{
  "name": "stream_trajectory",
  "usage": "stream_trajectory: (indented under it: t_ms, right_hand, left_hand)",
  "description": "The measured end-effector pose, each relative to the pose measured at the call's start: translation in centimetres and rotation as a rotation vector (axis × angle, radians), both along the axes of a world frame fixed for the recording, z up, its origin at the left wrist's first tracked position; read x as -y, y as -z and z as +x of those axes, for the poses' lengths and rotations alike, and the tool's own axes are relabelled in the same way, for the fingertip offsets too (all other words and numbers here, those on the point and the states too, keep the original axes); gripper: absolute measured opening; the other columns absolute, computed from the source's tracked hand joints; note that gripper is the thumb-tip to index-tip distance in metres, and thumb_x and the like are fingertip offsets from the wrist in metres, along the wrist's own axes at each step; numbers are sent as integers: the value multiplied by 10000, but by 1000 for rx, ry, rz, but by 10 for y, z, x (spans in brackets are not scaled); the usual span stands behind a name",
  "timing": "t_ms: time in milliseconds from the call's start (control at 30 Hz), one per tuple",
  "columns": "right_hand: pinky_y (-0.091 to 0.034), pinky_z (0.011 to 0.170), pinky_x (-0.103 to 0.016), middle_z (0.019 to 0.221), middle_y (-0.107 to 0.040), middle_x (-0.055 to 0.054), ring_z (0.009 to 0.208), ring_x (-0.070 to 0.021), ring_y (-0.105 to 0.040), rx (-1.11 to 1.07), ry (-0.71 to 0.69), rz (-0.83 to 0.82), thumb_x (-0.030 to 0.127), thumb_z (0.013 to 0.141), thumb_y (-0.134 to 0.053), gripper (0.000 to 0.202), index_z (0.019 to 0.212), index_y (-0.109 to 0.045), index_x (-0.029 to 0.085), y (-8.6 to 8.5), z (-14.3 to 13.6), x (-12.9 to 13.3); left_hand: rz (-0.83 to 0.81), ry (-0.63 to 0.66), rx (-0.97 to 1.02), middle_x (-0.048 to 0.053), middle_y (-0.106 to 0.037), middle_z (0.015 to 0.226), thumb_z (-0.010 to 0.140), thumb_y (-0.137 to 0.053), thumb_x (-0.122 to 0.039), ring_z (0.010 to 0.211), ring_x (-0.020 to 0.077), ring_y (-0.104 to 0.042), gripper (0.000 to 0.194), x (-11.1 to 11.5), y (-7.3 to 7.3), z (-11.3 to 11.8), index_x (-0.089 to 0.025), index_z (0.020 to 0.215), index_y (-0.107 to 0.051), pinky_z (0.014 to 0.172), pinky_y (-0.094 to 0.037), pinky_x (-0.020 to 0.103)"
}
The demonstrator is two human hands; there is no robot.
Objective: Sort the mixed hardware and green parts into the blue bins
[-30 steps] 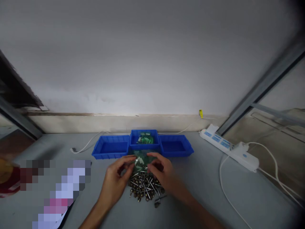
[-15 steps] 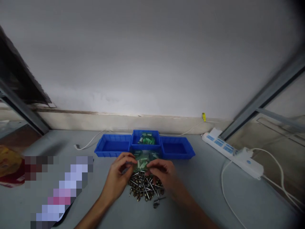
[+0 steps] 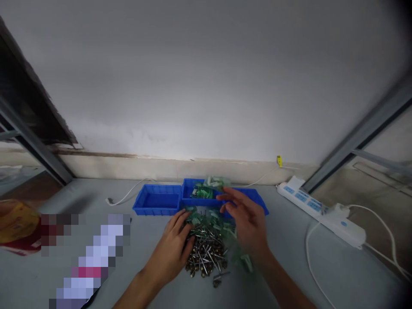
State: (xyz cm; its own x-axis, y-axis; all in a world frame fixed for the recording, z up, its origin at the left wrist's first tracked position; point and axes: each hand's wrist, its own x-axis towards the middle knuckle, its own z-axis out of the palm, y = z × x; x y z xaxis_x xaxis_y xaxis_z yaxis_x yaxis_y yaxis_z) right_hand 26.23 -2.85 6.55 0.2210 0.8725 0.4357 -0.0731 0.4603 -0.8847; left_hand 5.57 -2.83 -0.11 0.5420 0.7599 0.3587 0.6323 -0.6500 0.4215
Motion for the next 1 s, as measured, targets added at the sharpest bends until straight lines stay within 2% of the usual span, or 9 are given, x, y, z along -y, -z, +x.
stream_trajectory:
  t_ms: [67,133,200,267,333,467,800,900,1000]
  right_hand:
    - [-556,648,-312,1024,-727,-57,924,-224,-677,55,-3,-23,234,818,-652,337,1149,-696,275,-6,2,-10]
    - [-542,600,-305,990,-731,-67,827,-212,-684,152,-55,-153,270,810,-652,379,1187,-676,248,-6,3,-17]
    - [-514,558,-294,790,-728,-46,663,-185,-661,284,-108,-292,292,820,-632,390,1198,-670,206,3,4,-19]
    - [-487,546,-288,616,-671,-12,553,-165,-612,401,-104,-339,294,835,-607,333,1132,-701,174,16,5,-16]
    - [-469,553,-283,576,-644,-6,539,-160,-597,500,-70,-319,286,845,-591,249,1009,-740,171,29,6,-11]
    - [-474,621,-275,747,-708,-33,644,-162,-626,665,-35,-240,219,838,-599,170,908,-751,188,44,4,-2]
    - [-487,639,-257,846,-683,-36,624,-127,-602,755,-94,-73,148,849,-579,168,920,-725,190,50,-6,7]
    - [-494,682,-272,834,-686,-41,699,-153,-633,746,-51,-62,151,848,-579,160,914,-719,189,46,-6,9]
    - [-496,671,-278,828,-694,-36,694,-160,-632,683,8,-111,174,839,-591,170,956,-711,198,44,-6,9]
  left_hand:
    - [15,-20,-62,124,-492,1406,931,-486,-172,1383,316,-341,209,0,2,0,-192,1107,-597,1094,-379,549]
    - [13,-32,-118,137,-513,1388,927,-495,-180,1338,323,-406,225,0,3,-1,-193,1132,-588,1062,-396,562]
    - [-1,-37,-161,142,-530,1370,927,-496,-186,1291,325,-459,231,1,3,-1,-201,1142,-580,1026,-410,573]
    - [-13,-40,-184,137,-536,1366,928,-494,-190,1275,325,-473,227,1,2,-1,-211,1139,-575,1004,-412,577]
    - [-18,-45,-195,130,-541,1363,928,-492,-192,1279,326,-468,210,1,2,-1,-215,1118,-578,1000,-403,579]
    - [-18,-62,-194,122,-558,1351,927,-496,-197,1264,321,-478,233,1,4,-1,-210,1145,-577,1000,-394,568]
    - [16,-63,-147,108,-603,1310,927,-468,-153,1209,309,-510,323,-3,9,-2,-175,1228,-584,971,-426,540]
    - [3,-49,-23,111,-612,1290,935,-454,-156,1189,301,-523,334,-2,3,0,-181,1243,-583,979,-429,543]
    - [-73,-44,239,108,-629,1232,948,-465,-199,1142,269,-563,280,-2,-5,0,-196,1179,-622,994,-446,496]
